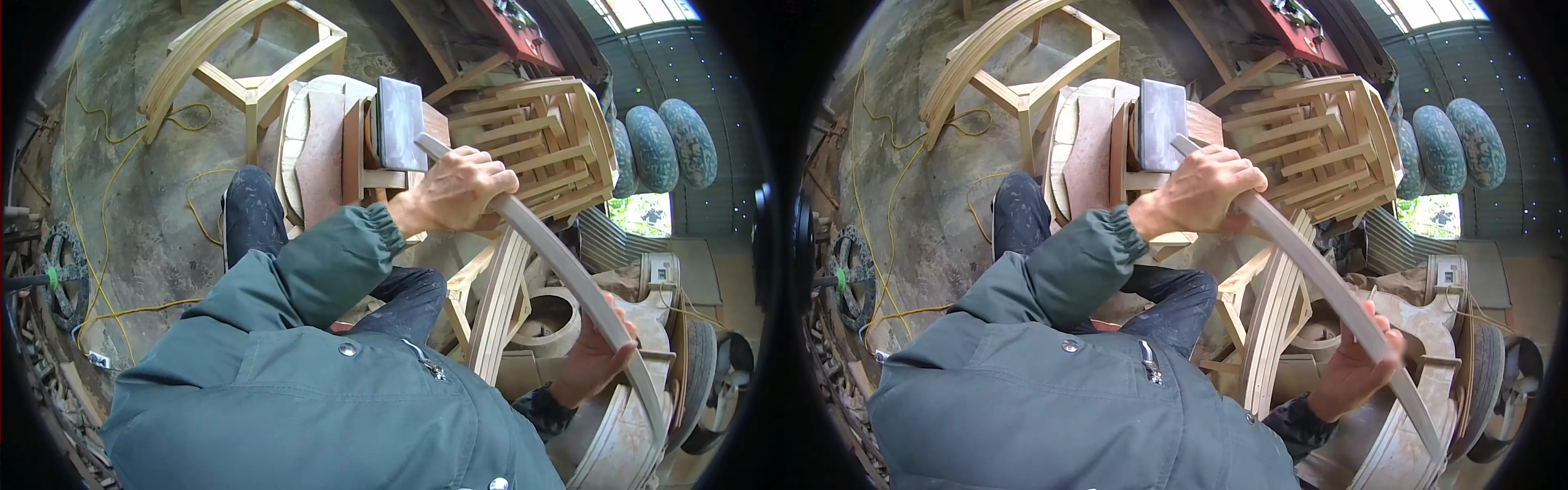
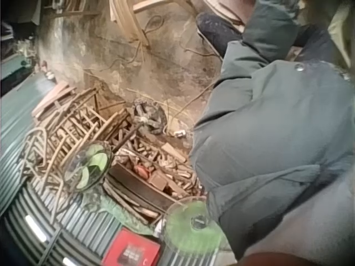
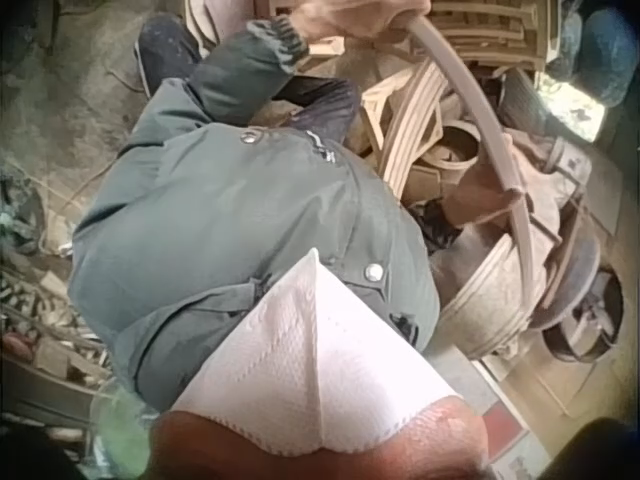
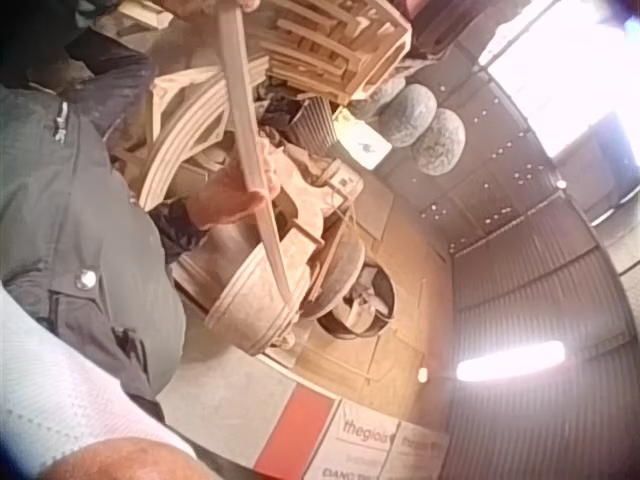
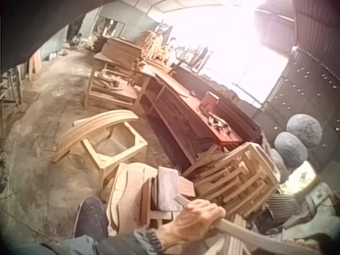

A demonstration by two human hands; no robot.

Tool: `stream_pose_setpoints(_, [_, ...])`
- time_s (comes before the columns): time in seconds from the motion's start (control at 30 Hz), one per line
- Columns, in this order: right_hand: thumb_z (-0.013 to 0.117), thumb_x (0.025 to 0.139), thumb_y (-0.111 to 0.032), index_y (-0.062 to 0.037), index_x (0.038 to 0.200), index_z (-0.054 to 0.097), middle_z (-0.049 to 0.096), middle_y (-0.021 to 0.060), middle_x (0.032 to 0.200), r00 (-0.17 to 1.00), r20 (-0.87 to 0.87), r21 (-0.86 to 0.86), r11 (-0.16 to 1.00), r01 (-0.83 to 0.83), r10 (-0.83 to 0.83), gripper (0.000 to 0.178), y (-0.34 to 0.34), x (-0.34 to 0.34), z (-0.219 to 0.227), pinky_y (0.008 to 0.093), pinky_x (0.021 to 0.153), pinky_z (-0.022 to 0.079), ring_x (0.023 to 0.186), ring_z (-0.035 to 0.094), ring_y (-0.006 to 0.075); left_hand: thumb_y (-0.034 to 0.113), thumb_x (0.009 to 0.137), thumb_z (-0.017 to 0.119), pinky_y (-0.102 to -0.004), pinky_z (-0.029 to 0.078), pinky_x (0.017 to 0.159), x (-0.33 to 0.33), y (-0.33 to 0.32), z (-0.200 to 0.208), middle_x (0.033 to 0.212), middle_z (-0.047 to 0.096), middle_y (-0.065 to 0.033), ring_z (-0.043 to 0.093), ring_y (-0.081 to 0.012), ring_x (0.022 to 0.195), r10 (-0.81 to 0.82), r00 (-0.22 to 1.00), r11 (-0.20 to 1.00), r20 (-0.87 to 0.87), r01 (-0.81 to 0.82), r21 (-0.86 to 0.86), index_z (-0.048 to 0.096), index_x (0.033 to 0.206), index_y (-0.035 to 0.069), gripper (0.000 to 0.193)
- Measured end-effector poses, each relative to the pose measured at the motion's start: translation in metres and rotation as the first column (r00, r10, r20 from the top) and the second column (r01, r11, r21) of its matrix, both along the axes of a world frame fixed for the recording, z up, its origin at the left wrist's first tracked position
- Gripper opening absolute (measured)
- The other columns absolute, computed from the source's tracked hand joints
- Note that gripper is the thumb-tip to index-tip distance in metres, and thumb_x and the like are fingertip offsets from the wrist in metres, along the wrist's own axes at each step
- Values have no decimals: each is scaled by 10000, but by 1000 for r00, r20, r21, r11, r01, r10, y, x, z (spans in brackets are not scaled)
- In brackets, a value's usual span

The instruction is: Sanding curved wooden chair components using a belt sander.

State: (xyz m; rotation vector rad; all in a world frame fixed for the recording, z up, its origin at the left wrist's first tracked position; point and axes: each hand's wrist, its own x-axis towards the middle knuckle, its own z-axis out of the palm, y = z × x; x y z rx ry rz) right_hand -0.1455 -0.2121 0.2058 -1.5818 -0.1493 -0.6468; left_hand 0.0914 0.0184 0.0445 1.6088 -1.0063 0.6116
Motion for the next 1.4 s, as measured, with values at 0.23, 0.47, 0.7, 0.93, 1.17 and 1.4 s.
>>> stream_pose_setpoints(0.23, [619,1038,-380,-27,1547,408,597,240,1405,997,16,181,981,70,-74,654,-8,-22,-34,551,1133,492,1303,600,377,407,643,875,-443,542,707,2,-24,-6,803,646,-65,672,-302,781,95,992,995,87,-96,7,640,870,131,428])
stream_pose_setpoints(0.47, [687,971,-277,-45,1526,447,589,340,1362,976,123,-315,925,212,-182,647,-4,14,23,511,1128,451,1279,594,408,290,666,835,-451,565,727,5,-38,-15,864,698,-124,703,-360,850,41,991,996,-127,-50,-73,663,895,99,344])
stream_pose_setpoints(0.7, [690,959,-185,-20,1407,525,588,374,1336,996,36,-336,937,91,-84,505,25,74,46,439,951,616,1236,634,412,259,700,786,-457,588,752,38,-18,-18,867,731,-141,730,-356,851,75,980,992,-185,-91,-83,681,879,100,262])
stream_pose_setpoints(0.93, [679,977,-185,-27,1368,516,569,367,1357,993,15,-240,964,115,-114,452,23,72,1,464,912,645,1235,634,427,255,662,820,-441,560,734,71,-10,-33,852,719,-114,716,-341,827,99,989,991,-109,-108,-81,686,884,115,295])
stream_pose_setpoints(1.17, [682,1009,-198,-97,1385,446,583,174,1304,992,-7,-125,984,127,-129,455,31,41,-93,472,1047,586,1267,614,324,257,623,844,-437,553,760,99,5,-53,803,678,-61,702,-290,815,111,992,993,52,-112,23,671,845,150,301])
stream_pose_setpoints(1.4, [710,1003,-219,-286,1475,429,610,123,1420,990,-142,305,951,45,-2,553,46,47,-212,431,1064,563,1272,645,296,254,619,829,-399,498,918,143,7,-83,855,676,14,669,-222,925,113,972,953,205,-164,253,688,835,203,263])
